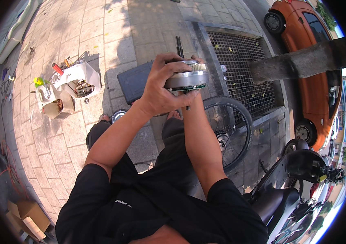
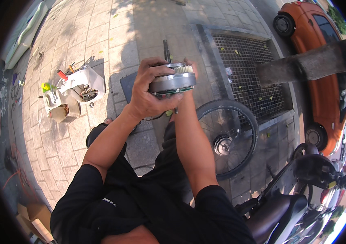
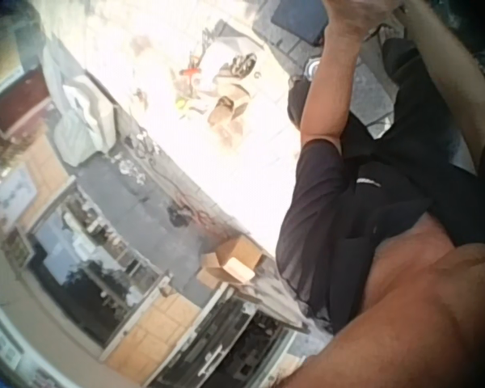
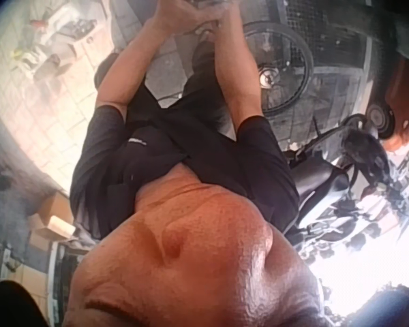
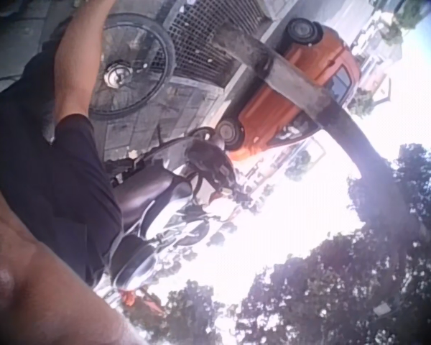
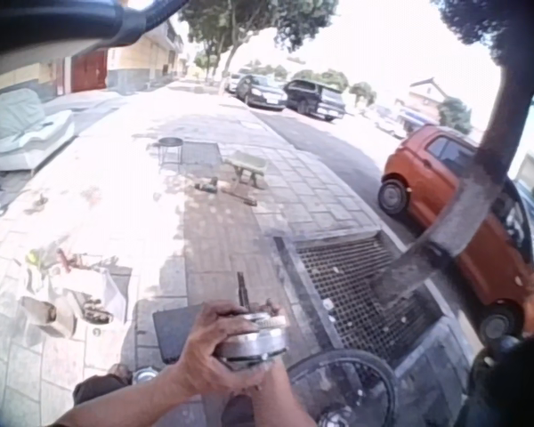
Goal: The person holds a circular motor component and uses a screwdriver to adjust internal parts. They rotate the component to access different areas and continue tightening or loosening screws throughout the clip.
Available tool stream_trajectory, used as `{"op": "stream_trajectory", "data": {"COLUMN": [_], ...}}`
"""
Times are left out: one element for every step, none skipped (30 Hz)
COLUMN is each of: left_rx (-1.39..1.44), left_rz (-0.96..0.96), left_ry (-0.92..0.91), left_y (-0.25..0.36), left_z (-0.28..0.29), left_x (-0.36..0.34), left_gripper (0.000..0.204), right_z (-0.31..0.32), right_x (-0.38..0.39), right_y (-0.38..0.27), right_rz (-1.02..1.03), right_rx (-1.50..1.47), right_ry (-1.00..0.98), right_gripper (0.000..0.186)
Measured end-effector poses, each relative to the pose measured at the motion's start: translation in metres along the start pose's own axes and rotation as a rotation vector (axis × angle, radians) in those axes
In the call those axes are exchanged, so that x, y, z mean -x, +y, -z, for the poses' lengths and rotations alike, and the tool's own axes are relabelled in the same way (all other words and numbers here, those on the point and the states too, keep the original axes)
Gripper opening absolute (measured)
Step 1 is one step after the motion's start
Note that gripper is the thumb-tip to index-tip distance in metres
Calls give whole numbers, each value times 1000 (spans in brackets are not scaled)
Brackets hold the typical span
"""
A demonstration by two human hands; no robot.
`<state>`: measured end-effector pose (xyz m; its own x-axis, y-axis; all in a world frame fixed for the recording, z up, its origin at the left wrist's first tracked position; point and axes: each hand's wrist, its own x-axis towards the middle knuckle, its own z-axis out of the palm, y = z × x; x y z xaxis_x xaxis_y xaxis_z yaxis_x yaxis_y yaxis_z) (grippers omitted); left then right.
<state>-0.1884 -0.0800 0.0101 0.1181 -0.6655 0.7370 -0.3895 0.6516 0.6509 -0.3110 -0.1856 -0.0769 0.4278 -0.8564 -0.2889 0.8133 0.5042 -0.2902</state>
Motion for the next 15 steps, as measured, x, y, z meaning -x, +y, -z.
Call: {"op": "stream_trajectory", "data": {"left_rx": [12,23,15,6,-5,-8,-12,-8,-7,-7,-10,-13,-14,-17,-18], "left_rz": [14,29,22,16,12,11,9,6,5,4,3,-1,-6,-10,-9], "left_ry": [1,4,3,3,1,2,4,4,1,-2,-4,-4,-3,-2,-2], "left_y": [1,2,1,0,-1,-3,-4,-4,-4,-3,-3,-4,-4,-4,-4], "left_z": [1,1,2,2,4,5,5,5,4,3,4,4,4,4,4], "left_x": [-1,-1,-2,-2,-2,-1,-1,-2,-3,-3,-3,-3,-3,-3,-2], "left_gripper": [62,62,62,62,62,62,62,62,62,62,63,62,62,62,62], "right_z": [2,-1,-4,-6,-10,-16,-19,-17,-14,-11,-10,-8,-6,-5,-4], "right_x": [-2,0,2,5,9,13,14,14,12,10,9,7,6,5,5], "right_y": [1,2,4,5,6,7,8,7,6,5,6,6,5,6,6], "right_rz": [-17,-25,-33,-41,-63,-86,-108,-93,-79,-65,-65,-65,-64,-68,-72], "right_rx": [32,20,9,-3,-4,-6,-7,-4,-1,2,3,3,5,-4,-13], "right_ry": [-4,-16,-28,-39,-46,-52,-58,-52,-45,-38,-28,-18,-8,-16,-23], "right_gripper": [36,37,39,40,41,41,42,41,41,41,40,40,40,40,40]}}
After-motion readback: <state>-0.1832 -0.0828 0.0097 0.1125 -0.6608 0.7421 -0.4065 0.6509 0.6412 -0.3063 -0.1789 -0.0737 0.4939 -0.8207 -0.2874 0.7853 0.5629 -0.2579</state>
